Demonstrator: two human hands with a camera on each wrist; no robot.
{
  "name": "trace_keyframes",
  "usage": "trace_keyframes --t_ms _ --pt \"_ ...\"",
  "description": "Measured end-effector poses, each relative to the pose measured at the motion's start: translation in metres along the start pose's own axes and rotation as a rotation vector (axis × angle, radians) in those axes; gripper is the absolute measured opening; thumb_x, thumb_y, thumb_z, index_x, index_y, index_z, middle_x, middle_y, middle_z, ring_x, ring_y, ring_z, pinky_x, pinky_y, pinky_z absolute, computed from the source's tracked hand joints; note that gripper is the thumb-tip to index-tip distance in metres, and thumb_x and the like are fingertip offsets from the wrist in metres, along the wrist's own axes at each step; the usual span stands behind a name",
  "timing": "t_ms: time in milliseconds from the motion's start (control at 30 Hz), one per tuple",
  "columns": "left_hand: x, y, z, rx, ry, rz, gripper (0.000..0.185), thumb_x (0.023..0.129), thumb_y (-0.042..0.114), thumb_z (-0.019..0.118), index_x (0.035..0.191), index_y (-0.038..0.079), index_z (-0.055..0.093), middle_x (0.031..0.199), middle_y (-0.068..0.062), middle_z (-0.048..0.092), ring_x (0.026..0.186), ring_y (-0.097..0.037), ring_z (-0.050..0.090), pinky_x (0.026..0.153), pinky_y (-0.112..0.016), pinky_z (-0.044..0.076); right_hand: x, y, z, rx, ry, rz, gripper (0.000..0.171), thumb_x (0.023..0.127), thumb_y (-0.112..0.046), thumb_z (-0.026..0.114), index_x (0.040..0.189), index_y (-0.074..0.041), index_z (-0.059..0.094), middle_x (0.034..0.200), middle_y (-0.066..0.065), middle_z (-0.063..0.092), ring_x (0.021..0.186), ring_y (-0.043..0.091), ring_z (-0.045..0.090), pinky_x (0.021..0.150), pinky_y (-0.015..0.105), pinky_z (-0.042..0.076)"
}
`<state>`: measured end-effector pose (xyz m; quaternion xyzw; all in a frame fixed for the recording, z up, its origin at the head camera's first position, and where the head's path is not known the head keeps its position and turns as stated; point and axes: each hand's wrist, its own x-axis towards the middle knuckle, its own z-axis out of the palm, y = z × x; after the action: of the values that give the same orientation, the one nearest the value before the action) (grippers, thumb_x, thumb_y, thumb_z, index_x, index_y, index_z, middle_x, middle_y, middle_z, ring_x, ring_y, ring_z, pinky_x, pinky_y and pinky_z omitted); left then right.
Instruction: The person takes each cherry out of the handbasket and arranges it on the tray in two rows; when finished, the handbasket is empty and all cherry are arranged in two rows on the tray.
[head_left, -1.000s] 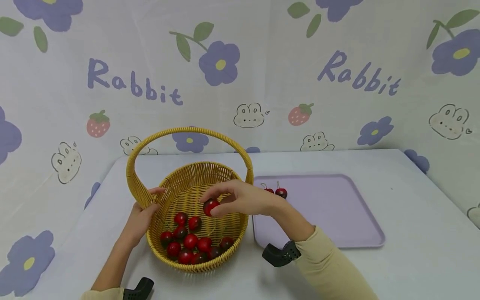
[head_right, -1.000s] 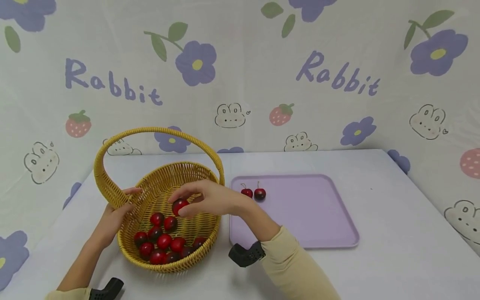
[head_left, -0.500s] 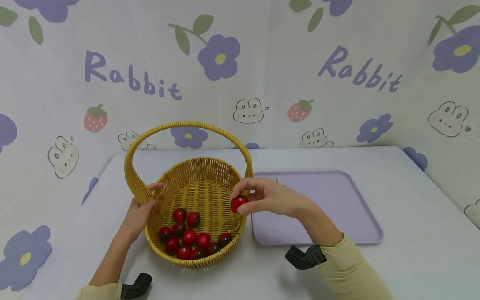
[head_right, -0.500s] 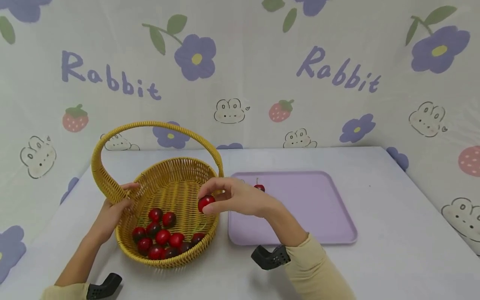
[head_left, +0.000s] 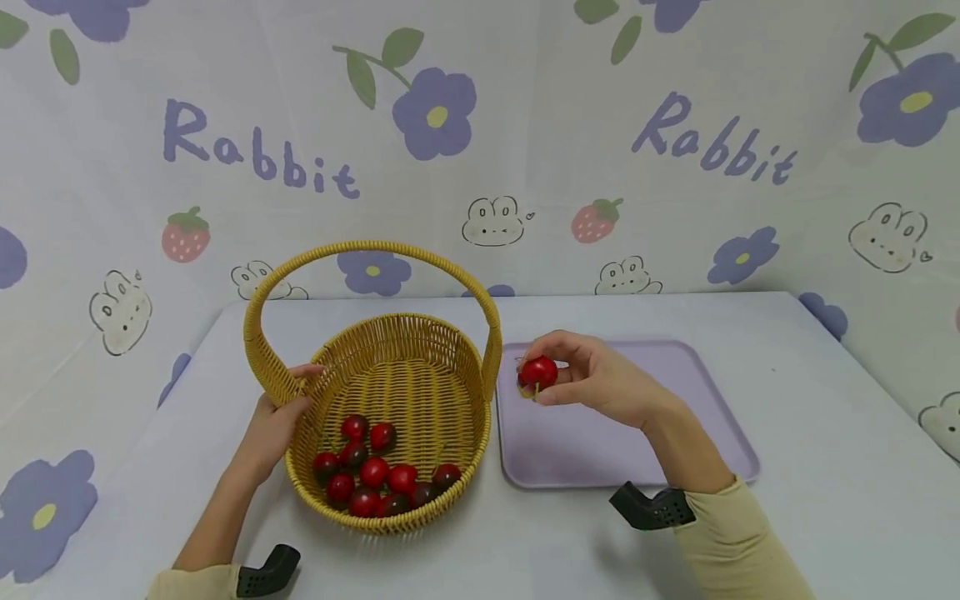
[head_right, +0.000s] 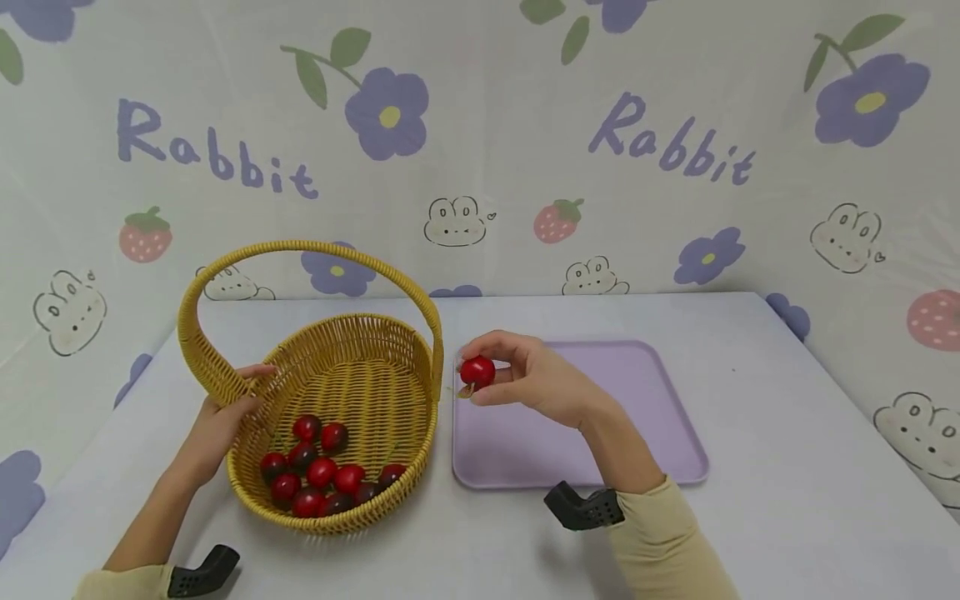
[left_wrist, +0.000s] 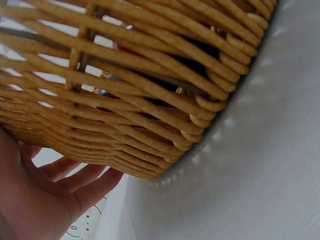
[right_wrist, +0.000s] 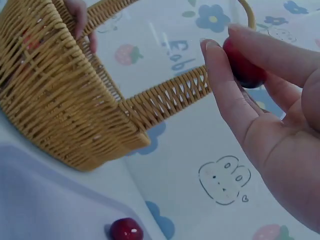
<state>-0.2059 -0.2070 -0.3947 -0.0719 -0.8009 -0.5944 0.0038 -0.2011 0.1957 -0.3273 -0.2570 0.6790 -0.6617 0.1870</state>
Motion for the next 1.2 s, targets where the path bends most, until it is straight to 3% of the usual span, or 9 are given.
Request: trace_keyframes --t_ms 267,433,533,700,833,1067,1200 --pt "0.0 0.0 -0.001 -0.004 -0.008 0.001 0.042 0.094 -0.003 0.035 0.135 -0.004 0.042 0.144 -0.024 0.035 0.136 -0.039 0.025 0.106 -0.056 0.02 -0.004 0.0 -0.01 -0.146 0.172 0.051 0.039 0.089 -0.013 0.066 0.125 -0.003 0.058 0.107 0.016 0.064 0.091 0.027 0.061 0.083 0.035 0.048" --pt "0.0 0.001 -0.001 0.003 -0.008 0.004 0.042 0.094 -0.003 0.035 0.135 -0.005 0.042 0.144 -0.025 0.035 0.136 -0.039 0.024 0.106 -0.056 0.02 -0.006 0.002 -0.017 -0.071 0.212 0.036 0.036 0.094 -0.016 0.06 0.128 -0.004 0.054 0.114 0.025 0.057 0.096 0.03 0.062 0.087 0.036 0.049" --pt "0.0 0.001 0.0 0.004 -0.007 0.002 0.042 0.094 -0.003 0.036 0.135 -0.005 0.042 0.144 -0.024 0.035 0.136 -0.038 0.024 0.106 -0.056 0.02 -0.006 0.004 -0.023 -0.012 0.228 0.048 0.032 0.096 -0.016 0.057 0.125 -0.002 0.054 0.116 0.023 0.053 0.096 0.031 0.062 0.088 0.035 0.048" --pt "0.0 0.001 0.0 0.0 -0.009 0.001 0.042 0.094 -0.003 0.036 0.135 -0.005 0.042 0.144 -0.025 0.035 0.136 -0.038 0.025 0.106 -0.056 0.021 -0.007 0.01 -0.034 -0.013 0.257 0.126 0.044 0.092 -0.012 0.062 0.132 0.002 0.048 0.122 0.019 0.049 0.104 0.038 0.058 0.09 0.033 0.047" --pt "0.0 0.0 0.0 0.001 -0.009 -0.006 0.041 0.095 -0.002 0.035 0.136 -0.004 0.041 0.144 -0.025 0.034 0.135 -0.04 0.027 0.105 -0.057 0.022 -0.008 0.018 -0.045 -0.051 0.304 0.163 0.05 0.091 -0.01 0.063 0.134 0.004 0.043 0.12 0.018 0.054 0.103 0.034 0.06 0.088 0.032 0.048" --pt "0.0 -0.002 0.0 0.0 -0.006 -0.015 0.041 0.095 -0.001 0.036 0.136 -0.003 0.041 0.145 -0.024 0.034 0.134 -0.038 0.028 0.106 -0.055 0.022 -0.01 0.032 -0.059 -0.049 0.378 0.229 0.044 0.09 -0.012 0.066 0.123 0.008 0.045 0.108 0.015 0.061 0.094 0.022 0.064 0.086 0.031 0.049" --pt "0.0 -0.001 0.001 0.004 -0.007 -0.018 0.042 0.095 -0.001 0.036 0.137 -0.003 0.041 0.145 -0.023 0.034 0.134 -0.037 0.03 0.105 -0.053 0.023 -0.01 0.041 -0.065 -0.14 0.388 0.277 0.049 0.089 -0.018 0.067 0.125 0.009 0.048 0.111 0.013 0.059 0.101 0.021 0.06 0.088 0.031 0.048"
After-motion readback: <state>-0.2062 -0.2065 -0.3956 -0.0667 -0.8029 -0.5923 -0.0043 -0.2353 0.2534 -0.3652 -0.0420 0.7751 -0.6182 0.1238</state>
